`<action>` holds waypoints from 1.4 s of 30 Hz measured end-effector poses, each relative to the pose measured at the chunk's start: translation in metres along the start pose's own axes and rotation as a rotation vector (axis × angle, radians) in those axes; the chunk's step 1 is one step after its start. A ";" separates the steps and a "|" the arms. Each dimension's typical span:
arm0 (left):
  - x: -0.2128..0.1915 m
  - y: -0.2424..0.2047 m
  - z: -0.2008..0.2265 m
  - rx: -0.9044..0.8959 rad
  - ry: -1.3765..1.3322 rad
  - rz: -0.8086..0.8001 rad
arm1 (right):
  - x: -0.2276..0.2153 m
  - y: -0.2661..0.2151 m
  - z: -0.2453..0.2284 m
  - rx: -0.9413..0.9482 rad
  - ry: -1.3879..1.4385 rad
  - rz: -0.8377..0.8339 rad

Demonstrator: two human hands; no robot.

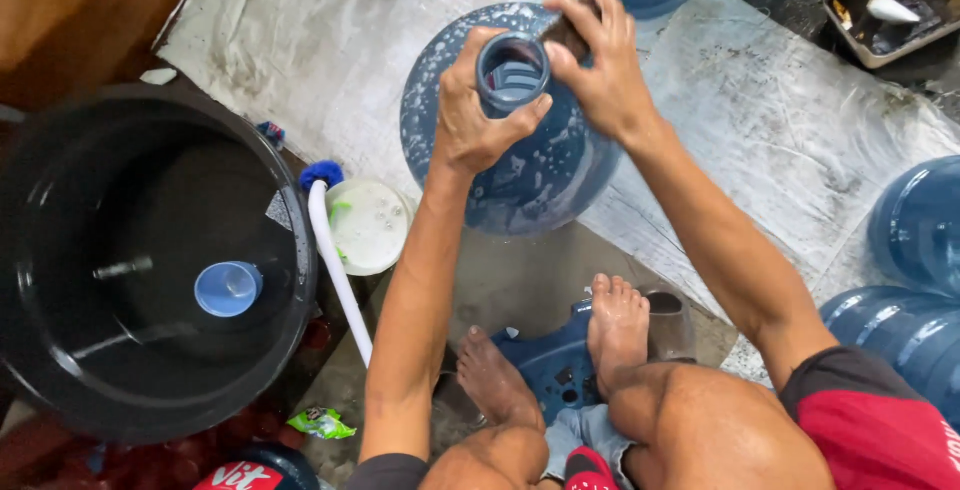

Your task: The person scrubs the exterior of a large blue water jug with a dark sponge, rotating it to clean all sides. They then rinse the jug by scooping water from a nearby black basin using a blue cup and pouring it over the jug's surface.

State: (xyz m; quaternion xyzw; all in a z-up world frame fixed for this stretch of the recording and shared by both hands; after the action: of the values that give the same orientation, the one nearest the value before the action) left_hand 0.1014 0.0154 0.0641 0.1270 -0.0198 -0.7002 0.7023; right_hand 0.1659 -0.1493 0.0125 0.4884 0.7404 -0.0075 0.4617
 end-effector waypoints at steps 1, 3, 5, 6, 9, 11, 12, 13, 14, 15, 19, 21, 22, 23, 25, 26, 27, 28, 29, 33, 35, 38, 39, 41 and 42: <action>-0.002 0.002 0.002 0.015 -0.007 -0.048 | -0.004 -0.016 -0.018 -0.005 0.057 0.010; -0.002 0.007 0.002 0.030 -0.008 -0.086 | -0.008 -0.038 -0.026 -0.018 0.121 0.014; 0.012 0.010 -0.003 -0.024 -0.056 -0.178 | -0.017 -0.055 -0.008 -0.025 0.066 0.067; 0.013 0.009 0.000 -0.032 -0.062 -0.182 | -0.010 -0.056 -0.010 -0.015 0.066 0.062; 0.021 0.013 0.015 0.043 -0.171 -0.304 | -0.010 -0.061 -0.018 -0.054 0.006 0.208; 0.012 0.002 0.015 0.032 -0.125 -0.043 | 0.003 -0.090 -0.041 -0.163 0.014 0.013; 0.019 -0.002 0.015 0.014 -0.125 -0.043 | 0.004 -0.079 -0.035 -0.151 0.025 0.005; 0.019 -0.003 0.016 0.019 -0.030 0.176 | -0.001 -0.067 -0.018 0.044 0.046 0.116; 0.020 -0.004 0.018 0.026 0.068 0.395 | -0.007 -0.056 -0.001 0.241 0.065 0.226; 0.030 -0.003 0.021 0.040 0.069 0.400 | -0.005 -0.064 -0.013 0.228 0.063 0.232; 0.028 -0.012 0.016 -0.279 -0.072 0.540 | 0.004 -0.062 -0.031 -0.077 0.072 0.116; 0.023 -0.016 0.018 -0.366 -0.022 0.396 | -0.003 -0.061 -0.025 0.007 0.091 0.224; 0.022 -0.016 0.031 -0.173 0.091 0.319 | -0.005 -0.064 -0.036 -0.035 0.118 0.178; 0.022 -0.010 0.044 0.038 0.208 0.241 | -0.008 -0.059 -0.042 -0.095 0.143 0.144; -0.002 0.002 0.033 0.041 0.178 0.126 | -0.004 -0.069 -0.026 -0.112 0.109 0.080; -0.011 0.001 0.025 0.029 0.136 0.008 | 0.001 -0.081 -0.023 -0.116 0.076 0.004; -0.009 0.003 0.026 0.029 0.133 0.015 | 0.004 -0.075 -0.022 -0.121 0.075 -0.002; -0.006 0.005 0.029 0.076 0.063 -0.037 | 0.003 -0.070 -0.017 -0.005 0.055 0.100; 0.000 0.009 0.034 0.127 -0.007 -0.094 | -0.001 -0.065 -0.010 0.112 0.031 0.209; 0.011 0.006 0.022 0.138 -0.015 0.033 | 0.028 -0.089 -0.072 -0.458 -0.167 -0.022; 0.003 0.006 0.027 0.147 0.051 0.274 | 0.017 -0.068 -0.028 0.130 0.038 0.275; 0.018 -0.007 0.026 -0.043 0.096 0.603 | 0.008 -0.065 -0.055 0.023 0.023 0.213; 0.020 -0.004 0.030 -0.034 0.099 0.602 | 0.012 -0.064 -0.047 0.018 0.024 0.222; 0.030 -0.008 0.026 -0.291 0.021 0.603 | 0.016 -0.076 -0.041 -0.184 -0.074 0.172; 0.028 -0.017 0.023 -0.318 0.013 0.593 | 0.013 -0.079 -0.044 -0.161 -0.077 0.153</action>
State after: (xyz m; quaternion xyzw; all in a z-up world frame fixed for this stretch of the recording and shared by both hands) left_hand 0.0810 -0.0159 0.0788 0.0088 0.0580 -0.4590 0.8865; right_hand 0.0765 -0.1610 -0.0060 0.5042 0.6809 0.0687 0.5268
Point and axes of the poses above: each hand's wrist, its own y-axis towards the middle knuckle, its own x-axis out of the palm, z = x × y, the point moved 4 cm from there along y, towards the middle knuckle, and after that the axes turned 14 degrees about -x, right-handed, at the moved point
